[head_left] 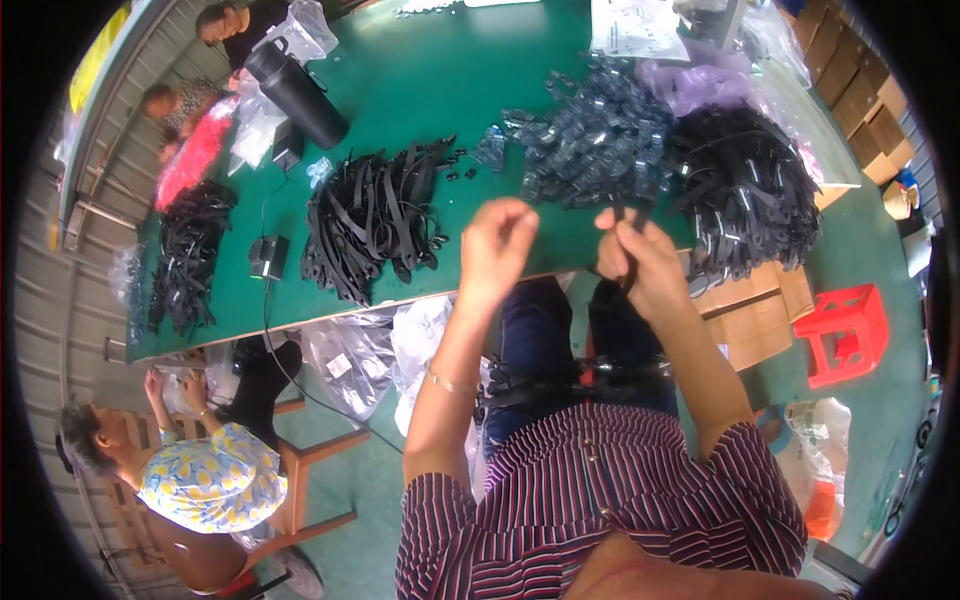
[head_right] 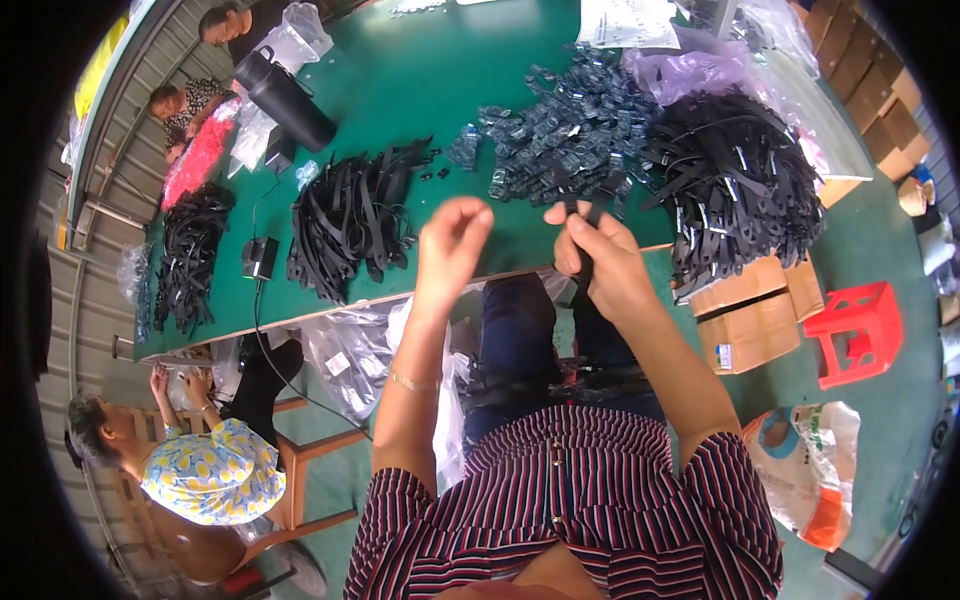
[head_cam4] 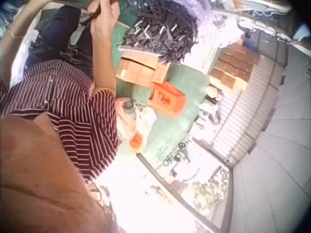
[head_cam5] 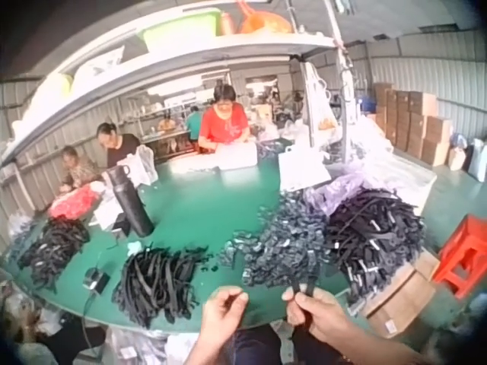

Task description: The person assembles small black plastic straps and buckle components by hand at a factory workbench.

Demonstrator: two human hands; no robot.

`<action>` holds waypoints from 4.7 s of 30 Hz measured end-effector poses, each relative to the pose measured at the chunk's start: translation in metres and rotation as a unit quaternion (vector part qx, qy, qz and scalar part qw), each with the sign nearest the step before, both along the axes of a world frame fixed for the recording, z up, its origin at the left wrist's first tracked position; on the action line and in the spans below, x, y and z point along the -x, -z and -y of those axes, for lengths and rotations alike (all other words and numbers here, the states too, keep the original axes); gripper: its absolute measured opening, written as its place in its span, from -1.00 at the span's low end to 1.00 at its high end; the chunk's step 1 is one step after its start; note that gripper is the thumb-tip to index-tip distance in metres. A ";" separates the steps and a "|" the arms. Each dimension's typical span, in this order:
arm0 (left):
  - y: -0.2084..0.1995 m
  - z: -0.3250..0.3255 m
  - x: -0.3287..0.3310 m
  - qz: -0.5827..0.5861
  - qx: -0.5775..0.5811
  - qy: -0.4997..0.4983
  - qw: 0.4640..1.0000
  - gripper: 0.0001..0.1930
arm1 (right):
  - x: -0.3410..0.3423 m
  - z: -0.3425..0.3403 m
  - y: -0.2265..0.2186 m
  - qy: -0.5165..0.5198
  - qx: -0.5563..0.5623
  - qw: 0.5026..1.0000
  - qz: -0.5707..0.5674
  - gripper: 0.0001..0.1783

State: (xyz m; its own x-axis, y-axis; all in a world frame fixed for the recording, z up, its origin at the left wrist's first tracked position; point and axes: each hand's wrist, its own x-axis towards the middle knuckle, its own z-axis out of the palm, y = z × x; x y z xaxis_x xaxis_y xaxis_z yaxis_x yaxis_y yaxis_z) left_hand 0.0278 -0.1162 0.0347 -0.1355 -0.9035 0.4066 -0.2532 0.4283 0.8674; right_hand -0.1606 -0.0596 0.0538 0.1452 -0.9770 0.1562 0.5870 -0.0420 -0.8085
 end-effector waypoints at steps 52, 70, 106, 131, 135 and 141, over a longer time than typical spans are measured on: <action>0.010 -0.112 0.028 -0.423 -0.357 0.164 0.816 -0.66 | -0.006 -0.067 0.029 0.004 -0.012 0.962 -0.274 -0.65; 0.009 -0.117 0.027 -0.445 -0.308 0.156 0.826 -0.69 | -0.007 -0.063 0.015 0.026 0.142 0.887 -0.439 -0.64; 0.007 -0.102 0.004 -0.058 -0.157 0.196 0.966 -0.87 | -0.004 -0.057 0.039 -0.067 -0.080 0.994 -0.042 -0.85; 0.005 -0.113 0.010 -0.340 -0.404 0.217 0.821 -0.83 | -0.009 -0.057 0.031 0.029 0.233 0.907 -0.351 -0.69; 0.017 -0.112 0.002 -0.289 -0.434 0.253 0.815 -0.85 | -0.007 -0.059 0.029 -0.004 0.205 0.903 -0.378 -0.74; 0.014 -0.110 -0.005 -0.134 -0.288 0.193 0.929 -0.84 | 0.007 -0.057 0.029 -0.048 0.072 0.929 -0.359 -0.93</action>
